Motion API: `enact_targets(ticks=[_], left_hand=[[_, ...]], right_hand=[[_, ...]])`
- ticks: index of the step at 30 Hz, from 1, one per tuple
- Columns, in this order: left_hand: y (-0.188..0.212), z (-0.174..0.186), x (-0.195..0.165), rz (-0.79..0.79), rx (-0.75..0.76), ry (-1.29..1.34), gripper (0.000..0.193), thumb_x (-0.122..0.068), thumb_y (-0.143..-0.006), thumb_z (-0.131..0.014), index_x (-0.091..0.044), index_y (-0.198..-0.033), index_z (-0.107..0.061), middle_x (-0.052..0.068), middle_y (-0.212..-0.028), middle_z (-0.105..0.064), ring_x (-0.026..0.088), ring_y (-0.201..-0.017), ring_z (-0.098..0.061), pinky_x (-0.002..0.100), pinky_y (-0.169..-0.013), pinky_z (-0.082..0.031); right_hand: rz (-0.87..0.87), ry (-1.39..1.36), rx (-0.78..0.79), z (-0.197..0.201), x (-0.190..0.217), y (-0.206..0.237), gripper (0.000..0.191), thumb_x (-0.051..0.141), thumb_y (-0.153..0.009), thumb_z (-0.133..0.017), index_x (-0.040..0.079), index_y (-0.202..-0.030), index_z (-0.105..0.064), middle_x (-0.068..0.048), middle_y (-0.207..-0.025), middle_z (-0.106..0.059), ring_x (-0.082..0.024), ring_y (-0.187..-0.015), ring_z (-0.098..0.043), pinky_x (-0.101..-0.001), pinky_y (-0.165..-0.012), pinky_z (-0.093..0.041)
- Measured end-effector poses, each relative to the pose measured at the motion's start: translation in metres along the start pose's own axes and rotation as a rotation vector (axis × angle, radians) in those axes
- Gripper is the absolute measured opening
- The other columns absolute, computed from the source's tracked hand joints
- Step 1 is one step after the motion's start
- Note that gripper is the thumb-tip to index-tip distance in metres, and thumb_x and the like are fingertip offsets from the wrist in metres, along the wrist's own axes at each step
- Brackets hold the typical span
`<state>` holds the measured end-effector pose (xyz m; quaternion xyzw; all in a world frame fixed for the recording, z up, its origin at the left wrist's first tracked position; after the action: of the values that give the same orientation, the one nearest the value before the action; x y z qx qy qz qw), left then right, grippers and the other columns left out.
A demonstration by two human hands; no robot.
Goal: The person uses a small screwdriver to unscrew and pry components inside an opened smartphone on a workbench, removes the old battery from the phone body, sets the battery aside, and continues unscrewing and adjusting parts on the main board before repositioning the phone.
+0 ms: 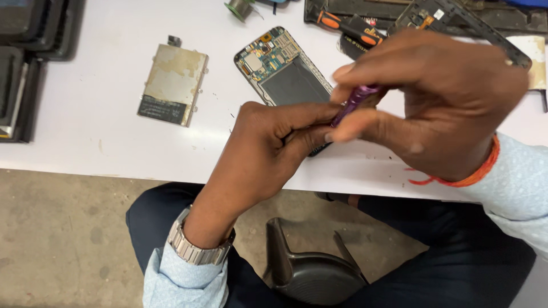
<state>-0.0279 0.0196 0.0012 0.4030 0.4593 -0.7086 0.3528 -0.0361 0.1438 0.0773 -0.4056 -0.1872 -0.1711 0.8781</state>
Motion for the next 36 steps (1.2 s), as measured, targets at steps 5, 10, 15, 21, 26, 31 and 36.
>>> enact_targets(ticks=[5,10,15,21,26,31,36], left_hand=[[-0.002,-0.002,0.009,0.102,0.037,-0.036,0.021,-0.012,-0.094,-0.075,-0.009,-0.115,-0.076,0.007,-0.088,-0.080,0.009,-0.062,-0.073,0.025,-0.055,-0.054],[-0.004,0.005,0.011,0.115,0.018,-0.038,0.019,-0.015,-0.094,-0.077,-0.009,-0.112,-0.077,0.010,-0.081,-0.077,0.009,-0.056,-0.069,0.025,-0.053,-0.051],[-0.004,0.012,0.022,0.234,0.019,-0.058,0.015,-0.017,-0.092,-0.078,-0.009,-0.105,-0.079,0.009,-0.063,-0.070,0.015,-0.047,-0.060,0.028,-0.048,-0.046],[-0.003,0.020,0.008,0.083,-0.036,0.022,0.021,-0.017,-0.088,-0.081,-0.009,-0.106,-0.075,0.005,-0.075,-0.074,0.010,-0.058,-0.068,0.026,-0.052,-0.051],[0.003,0.019,0.006,0.089,-0.046,-0.051,0.024,-0.018,-0.086,-0.085,-0.010,-0.107,-0.076,0.004,-0.076,-0.073,0.009,-0.057,-0.066,0.026,-0.053,-0.049],[0.004,0.019,0.002,0.057,-0.051,-0.060,0.017,-0.019,-0.087,-0.084,-0.009,-0.098,-0.075,0.000,-0.081,-0.076,0.008,-0.057,-0.063,0.025,-0.053,-0.047],[0.002,0.019,0.004,0.102,-0.045,-0.144,0.028,-0.024,-0.081,-0.088,-0.006,-0.094,-0.072,0.001,-0.076,-0.075,0.007,-0.052,-0.058,0.026,-0.049,-0.044]], right_hand=[[-0.218,-0.024,-0.114,-0.002,-0.022,0.024,0.031,0.014,-0.094,-0.081,-0.009,-0.109,-0.065,-0.016,-0.089,-0.074,-0.015,-0.077,-0.075,-0.0211,-0.060,-0.058],[-0.098,0.117,-0.224,-0.008,-0.028,0.042,0.027,0.013,-0.104,-0.083,-0.008,-0.115,-0.069,-0.017,-0.092,-0.076,-0.014,-0.071,-0.075,-0.0205,-0.053,-0.054],[-0.116,0.043,-0.160,-0.017,-0.039,0.018,0.025,0.009,-0.098,-0.074,-0.008,-0.113,-0.065,-0.013,-0.081,-0.075,-0.011,-0.063,-0.071,-0.0192,-0.045,-0.051],[0.062,-0.012,0.030,-0.028,-0.011,-0.002,0.028,0.008,-0.097,-0.068,-0.008,-0.118,-0.059,-0.017,-0.091,-0.079,-0.013,-0.067,-0.074,-0.0264,-0.055,-0.057],[0.077,0.035,0.200,-0.029,-0.011,0.016,0.042,0.011,-0.096,-0.066,-0.009,-0.127,-0.046,-0.020,-0.096,-0.076,-0.022,-0.074,-0.075,-0.0310,-0.061,-0.061],[0.089,-0.124,0.323,-0.028,-0.024,0.001,0.062,0.018,-0.091,-0.082,0.000,-0.136,-0.042,-0.018,-0.097,-0.072,-0.015,-0.071,-0.077,-0.0240,-0.059,-0.057],[0.012,-0.039,0.138,-0.020,-0.012,0.001,0.038,0.005,-0.099,-0.071,0.001,-0.134,-0.056,-0.015,-0.097,-0.075,-0.017,-0.078,-0.079,-0.0255,-0.064,-0.061]])
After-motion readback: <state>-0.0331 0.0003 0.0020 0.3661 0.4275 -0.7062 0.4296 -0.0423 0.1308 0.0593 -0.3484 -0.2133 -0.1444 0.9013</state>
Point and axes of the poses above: each hand's wrist, its own y-axis away from the middle knuckle, its own z-axis out of the back of the hand, x = y × z, the point moved 9 cm from there along -y, towards the middle knuckle
